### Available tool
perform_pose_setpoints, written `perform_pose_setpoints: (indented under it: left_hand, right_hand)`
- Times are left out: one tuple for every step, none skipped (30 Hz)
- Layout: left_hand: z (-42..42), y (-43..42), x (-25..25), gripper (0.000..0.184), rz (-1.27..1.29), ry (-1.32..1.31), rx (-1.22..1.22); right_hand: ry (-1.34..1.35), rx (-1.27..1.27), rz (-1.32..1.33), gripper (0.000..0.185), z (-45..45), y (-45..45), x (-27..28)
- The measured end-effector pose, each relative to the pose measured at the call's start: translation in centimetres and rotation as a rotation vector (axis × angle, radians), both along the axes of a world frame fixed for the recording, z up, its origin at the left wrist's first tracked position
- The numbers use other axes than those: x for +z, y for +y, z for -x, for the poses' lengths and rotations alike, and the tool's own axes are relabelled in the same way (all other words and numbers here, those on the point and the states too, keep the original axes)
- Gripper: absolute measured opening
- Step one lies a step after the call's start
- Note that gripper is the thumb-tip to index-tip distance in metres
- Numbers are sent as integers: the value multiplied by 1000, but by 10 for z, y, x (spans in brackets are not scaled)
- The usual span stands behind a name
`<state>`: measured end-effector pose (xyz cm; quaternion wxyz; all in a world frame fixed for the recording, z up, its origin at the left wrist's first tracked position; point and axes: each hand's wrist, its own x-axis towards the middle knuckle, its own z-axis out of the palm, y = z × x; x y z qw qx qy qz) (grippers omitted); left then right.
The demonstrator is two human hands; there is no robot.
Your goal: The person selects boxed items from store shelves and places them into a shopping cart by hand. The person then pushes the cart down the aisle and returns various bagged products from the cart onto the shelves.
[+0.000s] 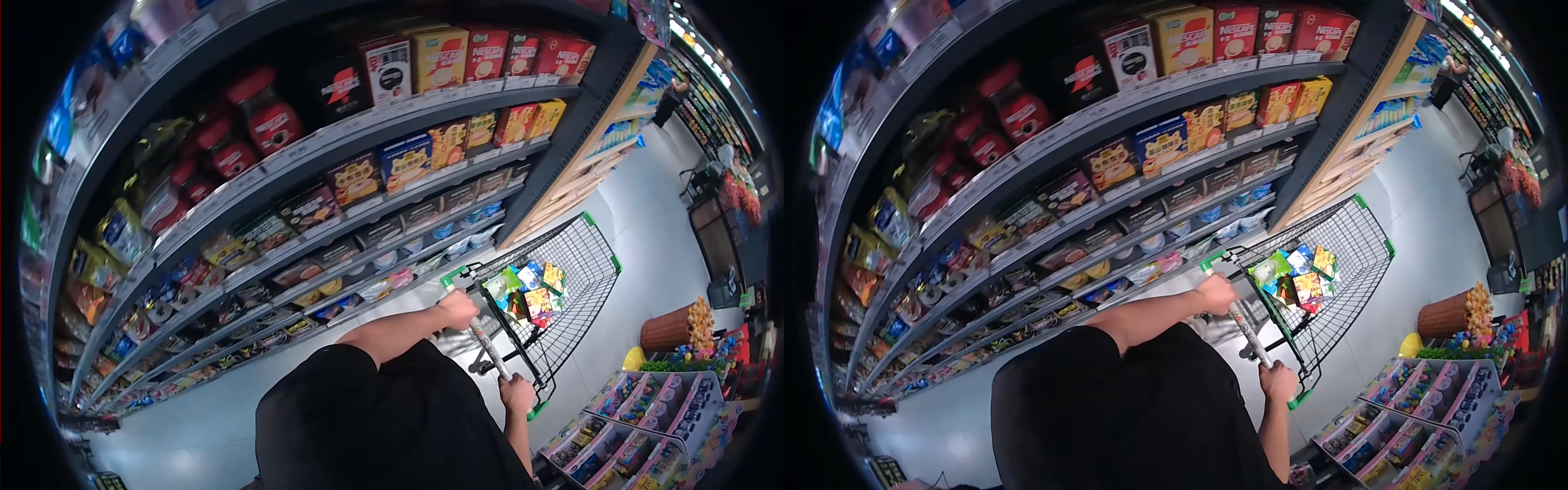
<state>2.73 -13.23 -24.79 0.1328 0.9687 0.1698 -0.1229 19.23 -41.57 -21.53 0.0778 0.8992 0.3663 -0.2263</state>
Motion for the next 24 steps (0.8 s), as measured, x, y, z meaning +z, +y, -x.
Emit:
perform_pose_setpoints:
  left_hand:
    - [14,-7,-7,17,-13,-44,12]
    - [28,-13,-12,19,-31,-88,24]
    - [41,-19,-8,19,-18,-81,30]
    - [55,-24,-3,19,-26,-70,41]
    - [67,-30,1,19,-16,-51,54]
    - [79,-38,2,20,1,-34,66]
    - [92,-42,-1,20,1,-30,68]
    - [103,-48,-4,20,7,-31,74]
    - [116,-52,-3,20,5,-18,67]
    - [129,-54,-1,21,-1,-6,61]
    - [141,-57,1,21,1,-11,69]
    - [154,-60,4,21,0,-7,50]
    - [164,-60,6,21,-2,-4,30]
    - [173,-60,7,21,-5,-8,35]
    - [183,-62,8,20,19,-16,25]
    - [193,-63,7,19,45,-24,19]
    - [201,-64,2,22,63,1,10]
    - [209,-67,-2,22,62,-2,15]
    - [216,-68,-5,22,56,26,3]
    - [219,-65,-7,22,49,50,-11]
    - [221,-61,2,36,179,196,2]
    - [232,-57,10,36,180,185,-1]
    - [251,-53,42,45,211,23,-31]
    - [269,-51,59,55,241,-136,-61]
  right_hand:
    - [14,16,4,49,12,-8,1]
    - [24,23,-7,50,24,-13,2]
    - [33,28,-22,50,34,-14,2]
    - [44,40,-29,50,45,-16,2]
    - [55,54,-18,51,55,-21,2]
    - [64,66,-2,51,65,-28,1]
    - [72,79,-33,47,75,-34,1]
    - [71,85,-26,47,85,-41,1]
    - [108,78,-31,46,98,-44,6]
    - [143,74,-38,46,108,-44,10]
    - [152,73,-31,48,117,-49,5]
    - [147,80,-30,48,124,-53,1]
    - [177,92,-23,48,131,-55,-3]
    - [207,103,-18,48,139,-57,-8]
    - [249,105,13,51,146,-57,-5]
    - [244,115,14,51,149,-51,-3]
    - [350,133,-35,54,152,-46,0]
    - [456,146,-85,56,160,-34,15]
    - [524,114,-215,59,180,-5,56]
    - [525,158,-403,53,190,17,57]
    - [492,281,-606,47,215,55,83]
    - [516,347,-697,41,237,88,115]
    - [495,477,-817,37,267,123,149]
    - [511,552,-887,34,292,157,164]
